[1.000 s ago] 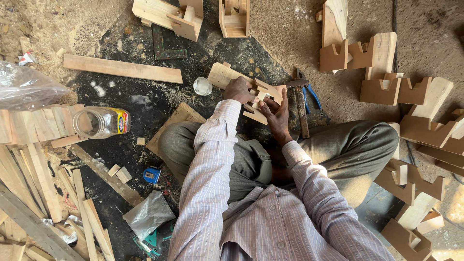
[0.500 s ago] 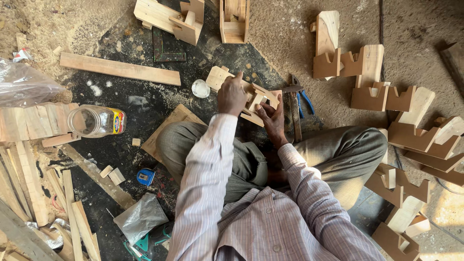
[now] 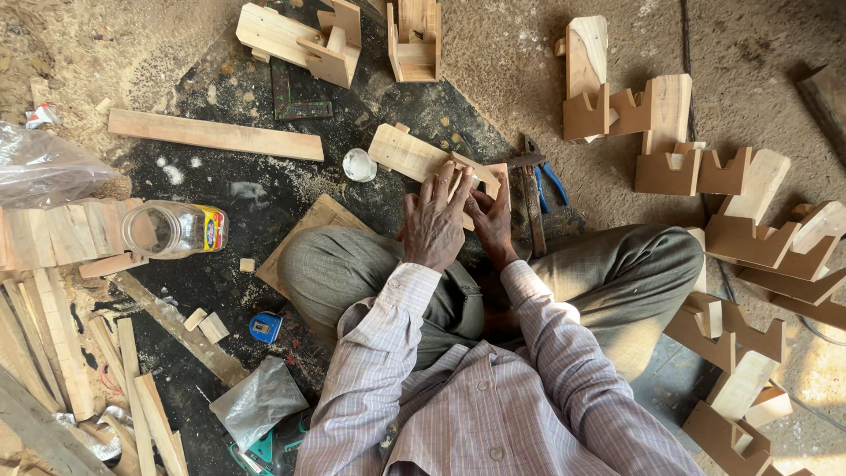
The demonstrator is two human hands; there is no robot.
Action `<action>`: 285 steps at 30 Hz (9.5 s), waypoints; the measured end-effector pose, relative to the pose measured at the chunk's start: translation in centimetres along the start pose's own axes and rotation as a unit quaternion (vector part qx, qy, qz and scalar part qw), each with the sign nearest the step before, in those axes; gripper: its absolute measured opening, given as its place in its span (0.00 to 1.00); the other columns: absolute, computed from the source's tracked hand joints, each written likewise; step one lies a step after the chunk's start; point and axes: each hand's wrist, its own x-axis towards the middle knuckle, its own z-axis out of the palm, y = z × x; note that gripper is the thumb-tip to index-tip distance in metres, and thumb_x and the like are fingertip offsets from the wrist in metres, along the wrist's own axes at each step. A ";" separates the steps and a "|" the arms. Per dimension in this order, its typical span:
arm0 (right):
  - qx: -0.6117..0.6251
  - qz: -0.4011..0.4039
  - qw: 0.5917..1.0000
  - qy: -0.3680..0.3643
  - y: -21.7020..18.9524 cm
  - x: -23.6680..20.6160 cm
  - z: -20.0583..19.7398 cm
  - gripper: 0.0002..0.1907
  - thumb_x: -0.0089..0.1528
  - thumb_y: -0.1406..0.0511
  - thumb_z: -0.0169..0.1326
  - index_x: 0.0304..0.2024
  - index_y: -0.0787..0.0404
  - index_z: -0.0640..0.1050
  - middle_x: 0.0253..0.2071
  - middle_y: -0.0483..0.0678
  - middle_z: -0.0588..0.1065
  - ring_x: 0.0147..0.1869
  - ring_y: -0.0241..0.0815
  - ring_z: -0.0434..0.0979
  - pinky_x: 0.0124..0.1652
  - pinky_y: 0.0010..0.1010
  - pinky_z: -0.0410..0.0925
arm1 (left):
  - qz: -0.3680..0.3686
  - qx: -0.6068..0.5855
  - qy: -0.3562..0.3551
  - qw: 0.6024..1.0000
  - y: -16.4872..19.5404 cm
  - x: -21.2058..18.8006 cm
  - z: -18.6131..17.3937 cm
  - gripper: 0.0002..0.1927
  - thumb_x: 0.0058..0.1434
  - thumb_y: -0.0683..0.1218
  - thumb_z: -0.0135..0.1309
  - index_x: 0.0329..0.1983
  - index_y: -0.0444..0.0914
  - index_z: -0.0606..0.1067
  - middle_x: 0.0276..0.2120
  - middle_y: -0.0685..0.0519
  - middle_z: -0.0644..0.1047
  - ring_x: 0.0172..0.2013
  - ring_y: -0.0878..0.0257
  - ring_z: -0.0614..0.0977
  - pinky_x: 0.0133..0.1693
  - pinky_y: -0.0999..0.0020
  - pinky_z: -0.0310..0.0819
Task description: The person sits on the floor and assembles small wooden parts into a structure. They apply glue to the joints, align the pieces, and use a hammer to tap them together. The person repeats this process for multiple units, occasionally inspecting the joints.
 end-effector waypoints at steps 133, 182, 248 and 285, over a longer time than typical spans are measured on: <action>-0.157 -0.059 0.984 0.051 -4.1 2.4 -4.7 0.49 0.69 0.56 0.56 0.79 0.59 0.39 0.56 0.54 0.81 0.58 0.46 0.83 0.57 0.36 0.73 | 0.268 0.061 -0.145 0.951 -4.6 14.0 -3.2 0.48 0.50 0.51 0.72 0.70 0.35 0.62 0.66 0.45 0.67 0.66 0.50 0.71 0.68 0.58 0.64; 0.082 0.063 0.995 -0.009 -7.8 5.1 -4.5 0.53 0.63 0.61 0.54 0.78 0.54 0.33 0.63 0.67 0.72 0.64 0.49 0.76 0.64 0.43 0.69 | 0.286 0.043 -0.068 0.955 -5.2 13.5 -3.8 0.11 0.64 0.43 0.54 0.47 0.37 0.80 0.49 0.52 0.79 0.54 0.58 0.79 0.54 0.65 0.78; -0.331 -0.143 0.926 -0.109 -2.0 4.0 -2.1 0.51 0.78 0.41 0.41 0.82 0.67 0.35 0.85 0.70 0.40 0.89 0.65 0.41 0.82 0.44 0.45 | -0.477 -0.056 0.241 0.843 -20.0 -25.4 -13.6 0.24 0.75 0.58 0.49 0.29 0.37 0.71 0.25 0.44 0.76 0.28 0.46 0.80 0.34 0.49 0.72; -0.163 -0.049 0.980 -0.106 -2.6 -0.9 -1.3 0.50 0.77 0.49 0.51 0.85 0.63 0.37 0.53 0.55 0.62 0.49 0.42 0.62 0.48 0.36 0.64 | -0.628 -0.035 -0.031 0.777 -14.3 -37.2 -6.8 0.15 0.55 0.58 0.69 0.33 0.42 0.85 0.45 0.46 0.80 0.50 0.46 0.81 0.54 0.49 0.76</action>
